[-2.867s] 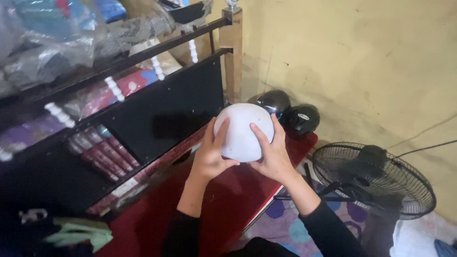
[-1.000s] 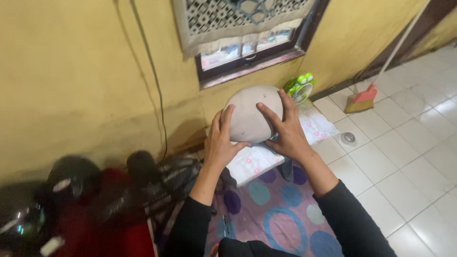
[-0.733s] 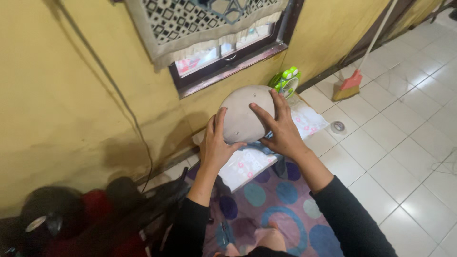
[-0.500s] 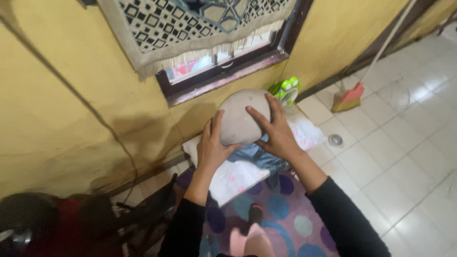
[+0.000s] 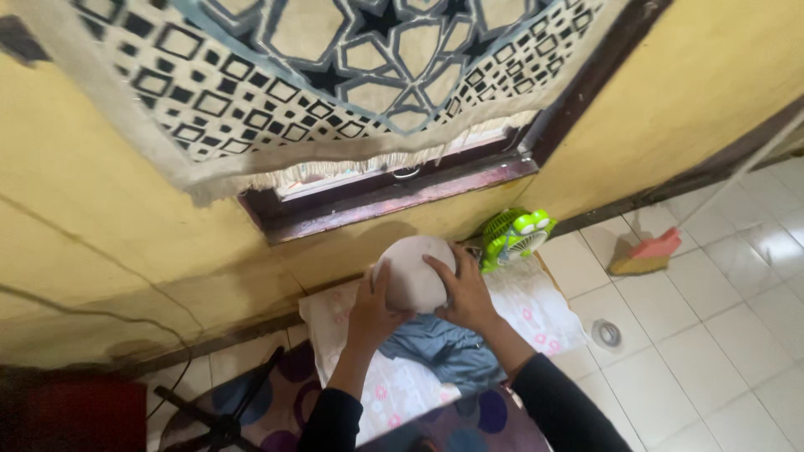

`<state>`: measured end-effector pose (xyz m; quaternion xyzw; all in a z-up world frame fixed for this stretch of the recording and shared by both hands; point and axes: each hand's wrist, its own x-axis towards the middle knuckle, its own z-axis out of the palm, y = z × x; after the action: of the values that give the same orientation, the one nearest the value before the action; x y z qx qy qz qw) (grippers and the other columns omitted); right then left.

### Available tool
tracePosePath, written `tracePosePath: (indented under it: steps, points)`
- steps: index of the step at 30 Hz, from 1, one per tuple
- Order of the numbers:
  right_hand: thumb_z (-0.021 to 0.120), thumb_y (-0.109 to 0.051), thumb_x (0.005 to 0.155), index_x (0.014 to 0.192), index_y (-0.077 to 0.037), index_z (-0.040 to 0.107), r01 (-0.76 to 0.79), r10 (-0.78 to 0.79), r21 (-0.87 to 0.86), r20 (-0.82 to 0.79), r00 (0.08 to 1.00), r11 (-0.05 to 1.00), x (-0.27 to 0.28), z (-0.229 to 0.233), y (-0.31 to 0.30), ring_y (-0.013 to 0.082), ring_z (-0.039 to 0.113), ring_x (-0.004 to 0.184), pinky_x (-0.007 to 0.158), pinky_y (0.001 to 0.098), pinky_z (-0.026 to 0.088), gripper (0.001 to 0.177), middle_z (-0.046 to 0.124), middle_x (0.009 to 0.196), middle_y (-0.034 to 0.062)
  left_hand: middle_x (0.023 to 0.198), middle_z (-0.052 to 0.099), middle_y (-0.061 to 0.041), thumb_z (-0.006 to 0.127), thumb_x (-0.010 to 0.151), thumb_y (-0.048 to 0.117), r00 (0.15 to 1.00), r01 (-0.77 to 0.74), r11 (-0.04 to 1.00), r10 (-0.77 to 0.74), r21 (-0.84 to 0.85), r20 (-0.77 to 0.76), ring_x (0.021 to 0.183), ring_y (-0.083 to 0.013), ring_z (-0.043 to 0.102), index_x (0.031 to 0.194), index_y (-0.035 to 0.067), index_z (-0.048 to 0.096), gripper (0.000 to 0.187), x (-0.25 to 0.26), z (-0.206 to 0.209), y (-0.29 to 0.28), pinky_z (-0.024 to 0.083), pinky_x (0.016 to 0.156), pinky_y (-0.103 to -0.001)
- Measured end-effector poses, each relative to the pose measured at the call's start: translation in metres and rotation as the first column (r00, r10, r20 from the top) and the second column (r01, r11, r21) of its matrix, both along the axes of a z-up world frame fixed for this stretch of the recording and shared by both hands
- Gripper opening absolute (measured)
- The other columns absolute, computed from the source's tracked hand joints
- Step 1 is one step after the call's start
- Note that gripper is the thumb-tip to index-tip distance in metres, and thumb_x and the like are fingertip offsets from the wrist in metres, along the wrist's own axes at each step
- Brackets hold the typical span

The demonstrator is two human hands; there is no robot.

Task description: The person untangles a power cord and wraps it around an iron, then handles a white ball and several shirts, placing the shirts on hangers and hanging them on a rack before showing a black glove and sweeping a counter with a brush.

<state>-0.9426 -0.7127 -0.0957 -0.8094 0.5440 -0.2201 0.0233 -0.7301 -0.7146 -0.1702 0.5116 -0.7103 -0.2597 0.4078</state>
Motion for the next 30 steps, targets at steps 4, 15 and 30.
tracePosePath:
  steps: [4, 15, 30]
  points:
    - [0.093, -0.016, 0.043, 0.143, -0.031, 0.047, 0.067, -0.07, 0.083, 0.041, 0.997, 0.994, -0.009, -0.076, -0.034, 0.0496, 0.036, 0.137, 0.11, 0.0538, 0.039, 0.111, 0.033, 0.151, 0.0245, 0.154, 0.037, -0.023, 0.094, 0.06, 0.031, 0.983, -0.033, 0.999, 0.036, -0.023, 0.179, 0.14, -0.044, 0.039, 0.151, 0.015, 0.036, 0.109, -0.008, -0.069, -0.037, 0.036, 0.11, -0.057]
    - [0.094, -0.018, 0.046, 0.144, -0.036, 0.045, 0.206, -0.213, 0.233, 0.002, 0.977, 0.95, -0.019, -0.311, -0.111, 0.0454, 0.033, 0.142, 0.108, 0.0487, 0.044, 0.111, 0.029, 0.156, 0.0215, 0.16, 0.03, -0.023, 0.082, 0.08, 0.03, 0.917, 0.047, 0.997, -0.069, 0.067, 0.393, 0.147, -0.0417, 0.028, 0.157, 0.009, 0.033, 0.093, -0.026, -0.3, -0.096, 0.029, 0.117, -0.055]
    - [0.075, -0.014, 0.078, 0.16, -0.043, 0.013, 0.303, -0.106, 0.407, -0.439, 0.892, 0.862, -0.041, -0.418, -0.085, 0.0343, 0.006, 0.158, 0.12, 0.0679, 0.015, 0.106, 0.007, 0.171, 0.0045, 0.164, 0.025, -0.016, 0.078, 0.083, 0.028, 0.877, 0.141, 0.969, -0.218, 0.205, 0.429, 0.155, -0.0321, 0.018, 0.153, 0.007, 0.036, 0.084, -0.072, -0.39, -0.081, 0.021, 0.121, -0.053]
